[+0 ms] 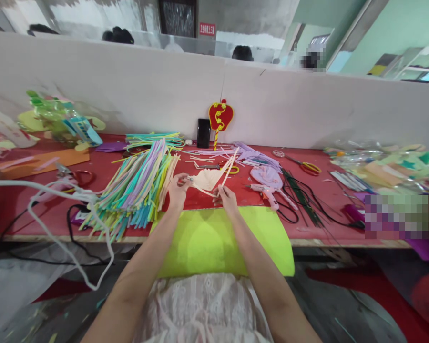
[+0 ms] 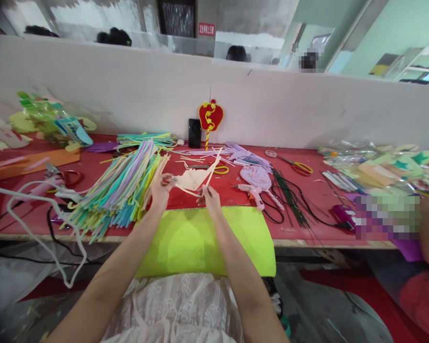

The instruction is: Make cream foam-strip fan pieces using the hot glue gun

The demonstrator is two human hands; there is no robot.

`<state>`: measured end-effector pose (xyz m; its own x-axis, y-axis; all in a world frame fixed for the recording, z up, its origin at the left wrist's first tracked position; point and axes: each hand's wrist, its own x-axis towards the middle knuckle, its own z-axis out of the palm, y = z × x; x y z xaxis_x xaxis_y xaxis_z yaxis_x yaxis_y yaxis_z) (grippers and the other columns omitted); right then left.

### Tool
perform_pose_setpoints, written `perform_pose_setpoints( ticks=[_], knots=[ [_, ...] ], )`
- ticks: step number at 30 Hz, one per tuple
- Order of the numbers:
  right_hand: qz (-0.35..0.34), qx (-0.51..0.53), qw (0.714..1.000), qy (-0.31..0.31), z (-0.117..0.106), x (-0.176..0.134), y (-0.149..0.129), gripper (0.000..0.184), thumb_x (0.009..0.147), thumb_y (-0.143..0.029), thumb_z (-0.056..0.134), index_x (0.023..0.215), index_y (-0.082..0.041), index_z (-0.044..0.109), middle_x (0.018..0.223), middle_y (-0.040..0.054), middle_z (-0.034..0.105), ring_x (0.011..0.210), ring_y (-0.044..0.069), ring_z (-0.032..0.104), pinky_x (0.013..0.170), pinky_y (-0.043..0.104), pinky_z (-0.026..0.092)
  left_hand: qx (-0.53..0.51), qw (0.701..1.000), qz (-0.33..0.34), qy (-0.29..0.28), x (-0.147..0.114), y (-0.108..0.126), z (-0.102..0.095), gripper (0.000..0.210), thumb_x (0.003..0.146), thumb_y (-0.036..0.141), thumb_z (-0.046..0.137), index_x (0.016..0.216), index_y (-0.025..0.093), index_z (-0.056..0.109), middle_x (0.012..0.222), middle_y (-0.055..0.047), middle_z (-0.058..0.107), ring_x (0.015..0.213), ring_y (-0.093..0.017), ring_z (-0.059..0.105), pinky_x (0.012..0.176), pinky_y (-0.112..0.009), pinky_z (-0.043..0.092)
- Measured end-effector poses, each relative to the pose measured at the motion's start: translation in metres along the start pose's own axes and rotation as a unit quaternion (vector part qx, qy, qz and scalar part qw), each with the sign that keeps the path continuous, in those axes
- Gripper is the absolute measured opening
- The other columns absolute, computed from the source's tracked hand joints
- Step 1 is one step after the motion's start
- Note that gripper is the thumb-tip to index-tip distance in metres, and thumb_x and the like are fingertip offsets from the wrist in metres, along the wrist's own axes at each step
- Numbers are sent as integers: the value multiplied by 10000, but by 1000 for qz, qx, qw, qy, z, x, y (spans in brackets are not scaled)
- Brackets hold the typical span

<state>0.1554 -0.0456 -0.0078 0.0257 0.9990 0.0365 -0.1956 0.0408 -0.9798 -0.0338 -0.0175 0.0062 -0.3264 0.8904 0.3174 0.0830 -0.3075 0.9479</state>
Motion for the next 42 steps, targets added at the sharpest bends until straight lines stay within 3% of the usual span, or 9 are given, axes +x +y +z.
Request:
perform_pose_setpoints(
  ticks=[3, 7, 13, 18, 23, 27, 33, 37, 42],
  knots=[
    [11, -14, 1000, -10, -1, 1, 4, 480, 703, -650, 624, 764, -175, 599, 650, -12, 595, 479, 110, 602, 423, 221, 501, -9, 1000, 4, 12, -1, 3, 1, 277, 689, 253, 636, 954, 178, 606, 883, -23, 648, 692, -110, 579, 674, -233, 450],
    [16, 3, 1000, -23, -1, 2, 9, 436, 685, -605, 669, 736, -180, 587, 619, -11, 598, 527, 152, 646, 464, 253, 532, 14, 1000, 6, -25, -4, 4, 6, 249, 704, 280, 640, 934, 188, 615, 864, -14, 653, 683, -114, 571, 652, -231, 445],
    [18, 5, 999, 28, -2, 2, 3, 392, 650, -558, 708, 728, -189, 601, 627, -4, 627, 578, 183, 665, 518, 284, 545, 2, 998, 3, -64, -9, 6, 7, 276, 765, 299, 619, 1025, 207, 622, 985, -36, 660, 811, -139, 616, 718, -245, 499],
    [-27, 28, 997, 70, -2, 2, 0, 408, 660, -552, 696, 836, -189, 640, 806, 26, 689, 658, 208, 679, 537, 302, 547, -152, 981, -87, -79, -7, 0, 10, 343, 873, 427, 499, 1124, 195, 536, 1075, -78, 643, 905, -156, 662, 764, -294, 556],
    [-66, -15, 993, 94, 0, -4, -7, 448, 704, -556, 657, 936, -173, 673, 889, 55, 712, 704, 223, 681, 585, 321, 560, -206, 950, -201, -123, -7, -4, 17, 372, 775, 347, 673, 1051, 184, 484, 933, -48, 683, 774, -174, 704, 758, -344, 570],
    [-108, -90, 983, 117, 3, -9, -12, 435, 759, -536, 615, 934, -147, 701, 908, 72, 727, 798, 234, 684, 707, 331, 556, -222, 934, -232, -155, -11, -7, 20, 407, 675, 378, 767, 923, 179, 513, 850, -35, 708, 763, -192, 708, 773, -342, 560],
    [-107, -124, 984, 75, 4, -6, -5, 407, 760, -523, 622, 893, -154, 729, 899, 67, 743, 835, 230, 678, 760, 332, 548, -103, 935, -172, -293, -18, -17, 26, 484, 578, 471, 802, 883, 131, 643, 833, -82, 734, 751, -223, 690, 746, -339, 541],
    [-90, -131, 986, 48, 4, 0, 4, 435, 728, -554, 642, 904, -165, 732, 908, 51, 742, 853, 226, 672, 768, 329, 543, 19, 962, -97, -255, -15, -19, 21, 429, 666, 517, 721, 811, 115, 694, 826, -109, 742, 757, -247, 687, 715, -320, 526],
    [-86, -171, 979, 69, 2, 2, 6, 371, 683, -543, 689, 749, -181, 735, 932, 62, 713, 718, 181, 660, 654, 281, 520, -2, 965, -78, -252, -10, -22, 17, 418, 695, 524, 682, 820, 127, 717, 797, -99, 744, 725, -240, 697, 726, -326, 532]
  ],
)
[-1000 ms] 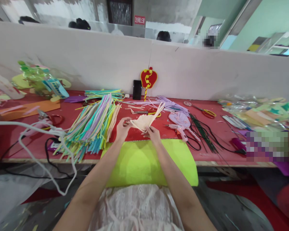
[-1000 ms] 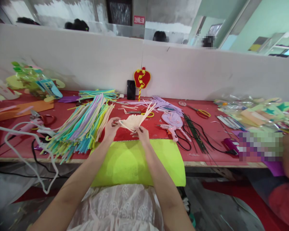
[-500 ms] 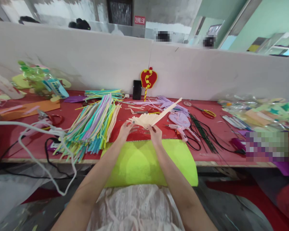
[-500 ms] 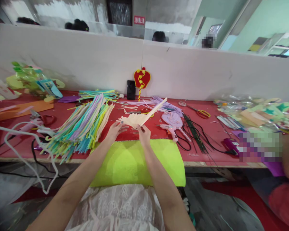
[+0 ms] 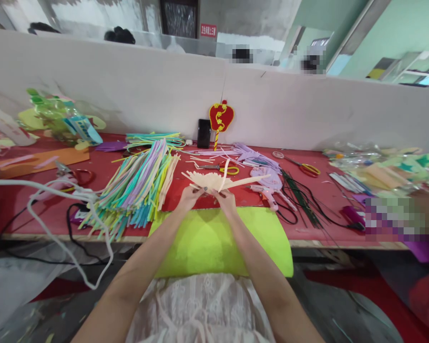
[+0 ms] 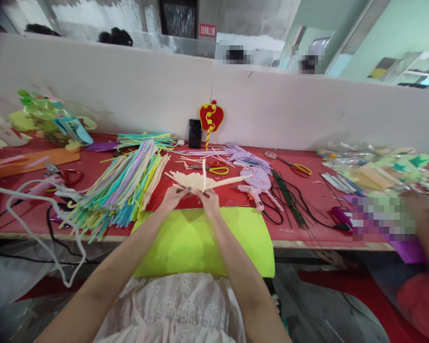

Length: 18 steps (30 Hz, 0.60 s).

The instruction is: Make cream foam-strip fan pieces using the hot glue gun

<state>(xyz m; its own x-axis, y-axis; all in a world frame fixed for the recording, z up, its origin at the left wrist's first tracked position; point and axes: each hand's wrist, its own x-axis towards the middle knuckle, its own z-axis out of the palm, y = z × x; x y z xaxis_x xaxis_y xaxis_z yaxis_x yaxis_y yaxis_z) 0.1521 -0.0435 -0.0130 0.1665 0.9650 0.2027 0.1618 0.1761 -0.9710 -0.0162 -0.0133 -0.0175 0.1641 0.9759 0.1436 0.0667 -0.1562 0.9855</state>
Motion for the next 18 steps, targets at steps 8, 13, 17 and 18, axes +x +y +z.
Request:
perform_pose_setpoints(
  ticks=[8, 13, 17, 18],
  knots=[
    [85, 138, 986, -39, 3, -1, -2, 421, 585, -532, 761, 780, -160, 730, 850, 47, 726, 733, 211, 676, 627, 311, 572, 53, 998, 27, 19, -5, 11, -1, 326, 712, 451, 684, 818, 149, 741, 851, -96, 753, 807, -255, 700, 758, -328, 524],
    [108, 181, 975, -77, 4, 0, -1, 433, 588, -501, 771, 856, -162, 733, 887, 35, 739, 847, 232, 691, 752, 344, 585, 44, 998, 18, 41, -8, 17, -1, 310, 704, 427, 700, 825, 145, 746, 882, -96, 753, 843, -259, 697, 786, -335, 522],
    [76, 157, 984, -43, 2, 1, 2, 363, 604, -482, 766, 808, -185, 718, 828, 24, 731, 800, 218, 693, 729, 331, 593, -6, 997, 17, 73, -5, 12, -1, 346, 668, 440, 727, 822, 131, 741, 850, -98, 752, 800, -244, 694, 796, -345, 525],
    [76, 156, 984, -45, 2, 2, 3, 353, 612, -484, 761, 799, -188, 712, 798, 24, 727, 785, 218, 695, 720, 332, 595, -27, 997, 13, 78, -4, 11, -1, 367, 654, 447, 736, 837, 129, 739, 853, -97, 752, 794, -241, 693, 794, -348, 527]
  ],
)
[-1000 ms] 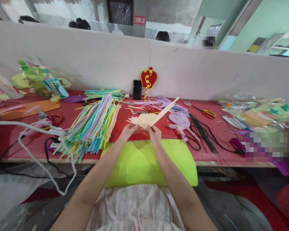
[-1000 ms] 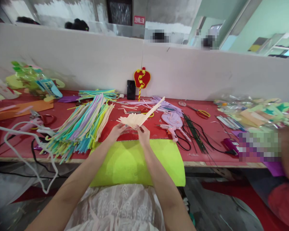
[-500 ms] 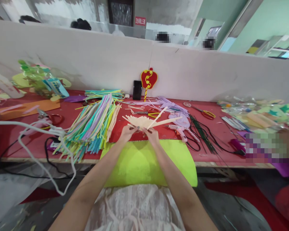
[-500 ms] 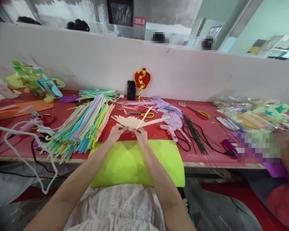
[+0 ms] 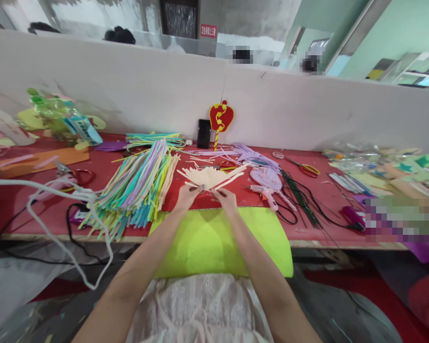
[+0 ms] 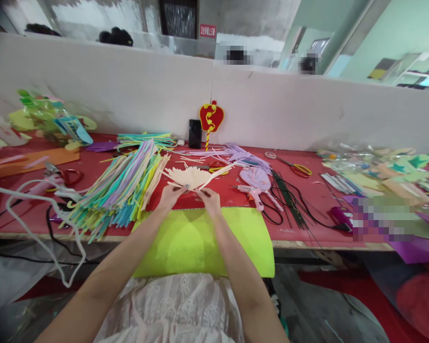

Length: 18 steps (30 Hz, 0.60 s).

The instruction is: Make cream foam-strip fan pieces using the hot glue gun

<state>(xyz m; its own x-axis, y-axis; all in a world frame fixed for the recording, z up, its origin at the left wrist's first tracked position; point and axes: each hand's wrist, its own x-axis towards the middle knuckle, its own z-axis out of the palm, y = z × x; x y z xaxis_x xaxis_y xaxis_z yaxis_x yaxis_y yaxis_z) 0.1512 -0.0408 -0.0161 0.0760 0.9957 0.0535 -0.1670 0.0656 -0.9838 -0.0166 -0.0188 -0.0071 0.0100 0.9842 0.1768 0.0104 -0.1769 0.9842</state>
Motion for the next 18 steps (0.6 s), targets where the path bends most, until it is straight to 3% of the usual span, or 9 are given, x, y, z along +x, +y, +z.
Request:
perform_pose_setpoints(
  ticks=[6, 18],
  knots=[
    [20, 28, 999, -39, -1, 0, 3, 385, 591, -474, 785, 818, -195, 648, 802, 21, 723, 749, 204, 703, 704, 329, 595, -32, 999, 1, 8, -1, 0, 4, 397, 602, 437, 769, 862, 140, 734, 919, -87, 751, 857, -240, 686, 852, -356, 509],
    [37, 21, 999, -20, 4, -3, -2, 447, 539, -518, 797, 706, -208, 523, 735, 19, 720, 679, 210, 700, 638, 334, 583, -20, 998, -30, -42, -1, -7, 4, 412, 612, 460, 766, 872, 142, 736, 912, -90, 751, 858, -238, 690, 828, -342, 515]
  ],
)
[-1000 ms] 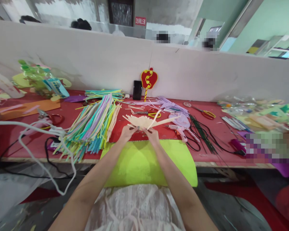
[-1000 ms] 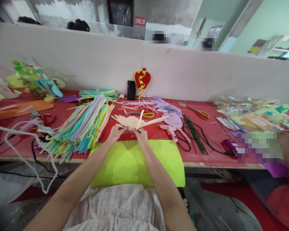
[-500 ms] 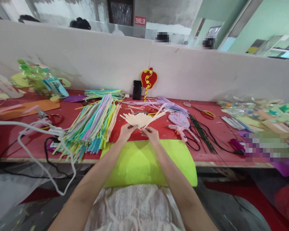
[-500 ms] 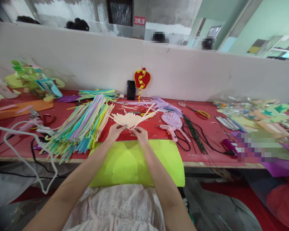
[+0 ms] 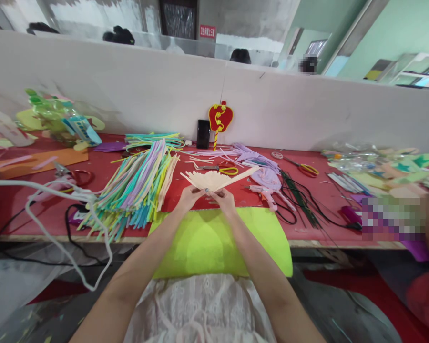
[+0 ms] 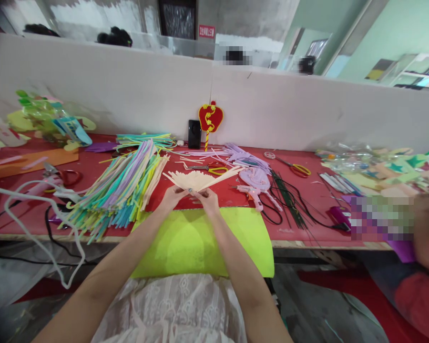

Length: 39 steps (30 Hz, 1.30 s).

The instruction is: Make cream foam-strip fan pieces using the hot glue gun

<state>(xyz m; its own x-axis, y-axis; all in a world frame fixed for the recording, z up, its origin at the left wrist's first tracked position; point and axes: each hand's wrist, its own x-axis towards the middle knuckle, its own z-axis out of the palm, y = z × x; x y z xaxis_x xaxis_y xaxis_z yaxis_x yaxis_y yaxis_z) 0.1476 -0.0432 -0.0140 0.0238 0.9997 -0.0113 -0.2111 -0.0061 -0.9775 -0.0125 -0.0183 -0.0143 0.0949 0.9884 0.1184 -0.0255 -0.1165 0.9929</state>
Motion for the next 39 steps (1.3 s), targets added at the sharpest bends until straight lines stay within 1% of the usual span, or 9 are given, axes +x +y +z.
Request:
perform_pose_setpoints(
  ticks=[4, 9, 12, 16, 23, 26, 30, 35, 39],
  knots=[
    [-6, -13, 1000, 7, 1, -1, -2, 446, 542, -534, 790, 702, -210, 530, 660, -3, 692, 594, 177, 662, 593, 317, 575, 13, 1000, -8, 13, 0, -1, -1, 399, 606, 461, 769, 836, 137, 734, 874, -93, 752, 819, -238, 694, 794, -339, 523],
    [-15, 6, 999, 31, -1, -1, -8, 413, 629, -569, 723, 745, -206, 563, 618, -17, 657, 520, 145, 607, 538, 298, 565, 5, 1000, -10, 15, 1, 1, -1, 416, 583, 466, 784, 826, 133, 735, 840, -93, 752, 776, -235, 695, 780, -345, 529],
    [-28, 10, 999, 44, -3, -1, -9, 409, 658, -573, 702, 756, -198, 573, 620, -16, 647, 519, 137, 602, 501, 277, 554, 7, 1000, -10, 23, 0, 5, 0, 415, 572, 462, 792, 815, 131, 736, 834, -93, 752, 779, -235, 692, 779, -344, 528],
    [-35, -17, 998, 42, -5, -1, -8, 420, 661, -580, 695, 795, -192, 606, 666, -1, 670, 546, 147, 620, 485, 272, 551, -13, 999, -15, 36, -2, 10, 1, 420, 561, 464, 798, 809, 131, 733, 833, -86, 751, 778, -233, 689, 773, -347, 532],
    [-52, -36, 997, 44, -4, -3, -9, 397, 683, -574, 683, 755, -192, 598, 695, 15, 687, 562, 142, 625, 464, 248, 536, -51, 997, -30, 47, -4, 14, 2, 473, 522, 497, 812, 806, 127, 729, 839, -78, 751, 783, -221, 687, 814, -354, 532],
    [-49, -42, 997, 49, -4, -4, -13, 408, 667, -583, 688, 736, -191, 595, 695, 17, 686, 572, 142, 627, 469, 246, 537, -64, 996, -39, 51, -4, 16, 2, 496, 509, 508, 815, 818, 129, 730, 862, -82, 752, 809, -228, 689, 827, -363, 531],
    [-49, -27, 997, 52, -5, -4, -14, 416, 657, -587, 693, 744, -191, 598, 713, 21, 693, 615, 152, 646, 491, 248, 546, -46, 997, -38, 47, -3, 14, 1, 488, 533, 496, 809, 850, 132, 734, 880, -88, 753, 816, -233, 693, 820, -363, 530],
    [-43, 11, 998, 44, -6, -1, -9, 410, 652, -559, 713, 798, -186, 622, 775, 39, 713, 666, 171, 676, 560, 270, 574, -39, 997, -38, 50, -2, 11, 0, 434, 549, 461, 807, 828, 137, 735, 853, -81, 755, 782, -231, 693, 805, -361, 531],
    [-33, 19, 998, 52, -8, 3, -5, 429, 623, -555, 730, 822, -187, 636, 770, 39, 716, 674, 185, 682, 585, 292, 583, -29, 998, -38, 45, -2, 13, 1, 408, 561, 450, 803, 817, 139, 735, 840, -74, 755, 774, -228, 691, 794, -354, 532]
  ],
)
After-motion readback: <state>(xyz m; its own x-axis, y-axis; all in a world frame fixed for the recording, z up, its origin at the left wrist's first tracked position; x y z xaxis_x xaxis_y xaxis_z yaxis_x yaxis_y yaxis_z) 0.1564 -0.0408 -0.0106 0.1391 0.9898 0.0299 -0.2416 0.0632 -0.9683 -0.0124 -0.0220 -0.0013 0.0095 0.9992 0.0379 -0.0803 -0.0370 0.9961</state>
